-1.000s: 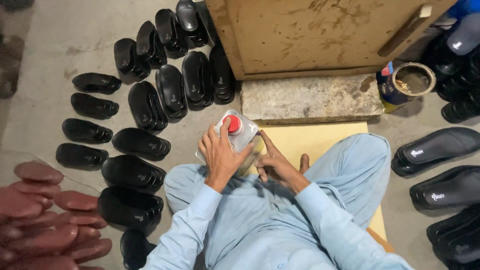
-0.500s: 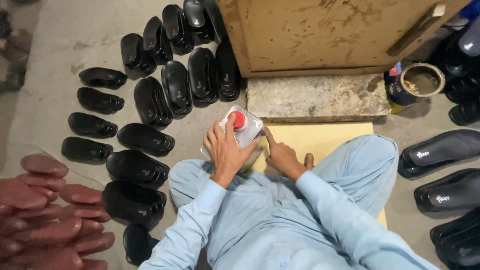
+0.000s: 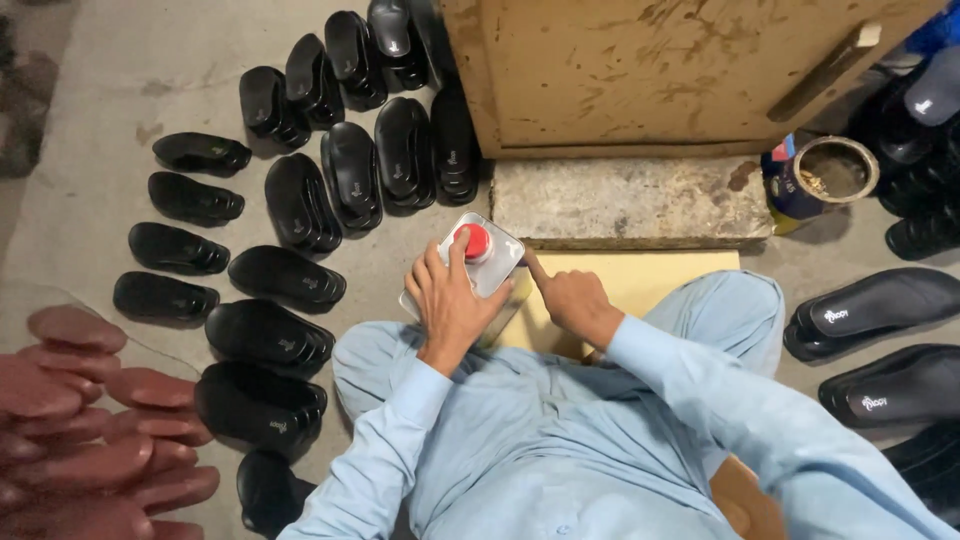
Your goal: The person opens a container of glue, pours it into a bowl, and then cleans their hands by rubbing them together to remove residue.
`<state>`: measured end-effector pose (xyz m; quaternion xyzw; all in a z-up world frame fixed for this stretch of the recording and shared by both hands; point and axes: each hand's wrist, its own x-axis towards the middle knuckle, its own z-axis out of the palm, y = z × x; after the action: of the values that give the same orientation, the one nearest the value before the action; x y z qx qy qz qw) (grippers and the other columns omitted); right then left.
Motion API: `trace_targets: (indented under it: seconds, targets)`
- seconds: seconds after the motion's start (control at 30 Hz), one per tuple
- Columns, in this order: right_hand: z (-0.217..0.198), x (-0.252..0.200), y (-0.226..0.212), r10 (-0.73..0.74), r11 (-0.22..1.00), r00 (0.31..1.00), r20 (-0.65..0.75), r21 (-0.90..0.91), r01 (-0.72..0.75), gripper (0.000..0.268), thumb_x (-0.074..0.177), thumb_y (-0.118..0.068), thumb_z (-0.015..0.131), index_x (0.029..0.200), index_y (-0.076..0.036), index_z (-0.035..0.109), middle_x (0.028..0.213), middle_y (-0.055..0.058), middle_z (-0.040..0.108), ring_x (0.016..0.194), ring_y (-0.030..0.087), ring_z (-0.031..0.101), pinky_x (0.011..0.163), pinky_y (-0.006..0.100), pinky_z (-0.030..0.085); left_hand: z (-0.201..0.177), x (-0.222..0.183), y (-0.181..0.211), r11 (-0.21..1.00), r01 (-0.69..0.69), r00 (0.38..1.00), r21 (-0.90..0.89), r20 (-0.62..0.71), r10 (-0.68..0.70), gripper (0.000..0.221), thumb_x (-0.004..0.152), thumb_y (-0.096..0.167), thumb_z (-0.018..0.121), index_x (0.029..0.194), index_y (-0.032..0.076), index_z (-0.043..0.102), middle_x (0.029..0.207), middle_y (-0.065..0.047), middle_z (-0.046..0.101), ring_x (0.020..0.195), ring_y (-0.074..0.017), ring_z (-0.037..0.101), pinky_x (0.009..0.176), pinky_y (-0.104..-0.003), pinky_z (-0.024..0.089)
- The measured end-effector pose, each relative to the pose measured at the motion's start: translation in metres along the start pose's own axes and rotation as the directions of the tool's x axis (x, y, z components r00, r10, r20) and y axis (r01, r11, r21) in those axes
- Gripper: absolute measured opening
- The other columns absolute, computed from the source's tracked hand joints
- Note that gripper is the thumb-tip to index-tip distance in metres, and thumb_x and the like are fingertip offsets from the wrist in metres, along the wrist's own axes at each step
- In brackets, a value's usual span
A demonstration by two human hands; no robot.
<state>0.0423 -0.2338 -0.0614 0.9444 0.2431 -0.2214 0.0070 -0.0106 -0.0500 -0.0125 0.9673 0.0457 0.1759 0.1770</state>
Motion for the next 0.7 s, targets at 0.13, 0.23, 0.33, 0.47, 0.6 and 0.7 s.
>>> trace_targets:
  seconds: [0.13, 0.23, 0.33, 0.47, 0.6, 0.7]
  targets:
    - [-0.012, 0.004, -0.004, 0.028, 0.981, 0.993, 0.114, 0.186, -0.050, 0.090, 0.093, -0.012, 0.062, 0.167, -0.026, 0.013, 0.092, 0.019, 0.076, 0.085, 0.038, 0.077, 0.074, 0.050, 0.060, 0.005, -0.004, -0.002, 1.000, -0.013, 1.000, 0.015, -0.021, 0.013, 0.095, 0.067, 0.063, 0.084, 0.146, 0.021, 0.050, 0.129, -0.024, 0.051, 0.118, -0.0424, 0.049, 0.098, -0.057, 0.034]
    - [0.021, 0.045, 0.002, 0.014, 0.892, 0.991, 0.131, 0.446, -0.072, 0.081, 0.085, -0.014, 0.069, 0.157, -0.015, 0.033, 0.068, 0.007, 0.074, 0.053, 0.028, 0.074, 0.066, 0.047, 0.061, 0.004, -0.004, 0.000, 0.999, -0.037, 0.999, 0.023, -0.023, 0.037, 0.097, 0.065, 0.061, 0.085, 0.146, 0.020, 0.049, 0.130, -0.023, 0.050, 0.118, -0.0421, 0.049, 0.099, -0.057, 0.034]
    - [-0.005, 0.000, -0.007, -0.086, 0.624, 0.981, 0.176, 0.777, -0.084, 0.106, 0.079, -0.012, 0.079, 0.164, -0.024, 0.015, 0.089, 0.018, 0.078, 0.072, 0.035, 0.077, 0.061, 0.048, 0.063, -0.001, 0.000, -0.001, 1.000, -0.011, 1.000, -0.002, -0.006, 0.011, 0.095, 0.067, 0.059, 0.086, 0.145, 0.020, 0.050, 0.129, -0.022, 0.051, 0.117, -0.0410, 0.050, 0.099, -0.057, 0.034]
    - [-0.006, -0.030, -0.024, -0.138, -0.166, 0.989, 0.043, 0.984, -0.066, 0.118, 0.077, 0.003, 0.071, 0.167, -0.027, 0.000, 0.086, 0.022, 0.072, 0.051, 0.029, 0.071, 0.052, 0.040, 0.063, 0.000, -0.002, -0.002, 1.000, -0.005, 1.000, 0.008, 0.020, 0.005, 0.096, 0.066, 0.057, 0.087, 0.146, 0.019, 0.049, 0.129, -0.024, 0.050, 0.118, -0.0423, 0.049, 0.099, -0.057, 0.033]
    - [0.067, 0.042, -0.005, -0.166, -0.394, 0.983, 0.073, 0.909, -0.134, 0.102, 0.084, -0.004, 0.067, 0.165, -0.033, 0.012, 0.072, 0.018, 0.068, 0.043, 0.026, 0.066, 0.049, 0.043, 0.063, -0.004, -0.001, 0.003, 1.000, -0.002, 0.999, -0.013, 0.047, 0.003, 0.097, 0.068, 0.056, 0.087, 0.148, 0.019, 0.047, 0.131, -0.025, 0.050, 0.119, -0.0428, 0.049, 0.100, -0.058, 0.033]
    - [0.031, -0.017, -0.014, -0.151, -0.476, 0.988, 0.039, 0.873, -0.107, 0.103, 0.081, -0.004, 0.060, 0.167, -0.033, 0.009, 0.072, 0.013, 0.064, 0.046, 0.018, 0.062, 0.056, 0.042, 0.064, -0.006, 0.000, 0.004, 1.000, 0.008, 0.999, -0.009, 0.043, -0.007, 0.097, 0.066, 0.054, 0.088, 0.147, 0.018, 0.048, 0.132, -0.025, 0.050, 0.119, -0.0432, 0.049, 0.099, -0.058, 0.034]
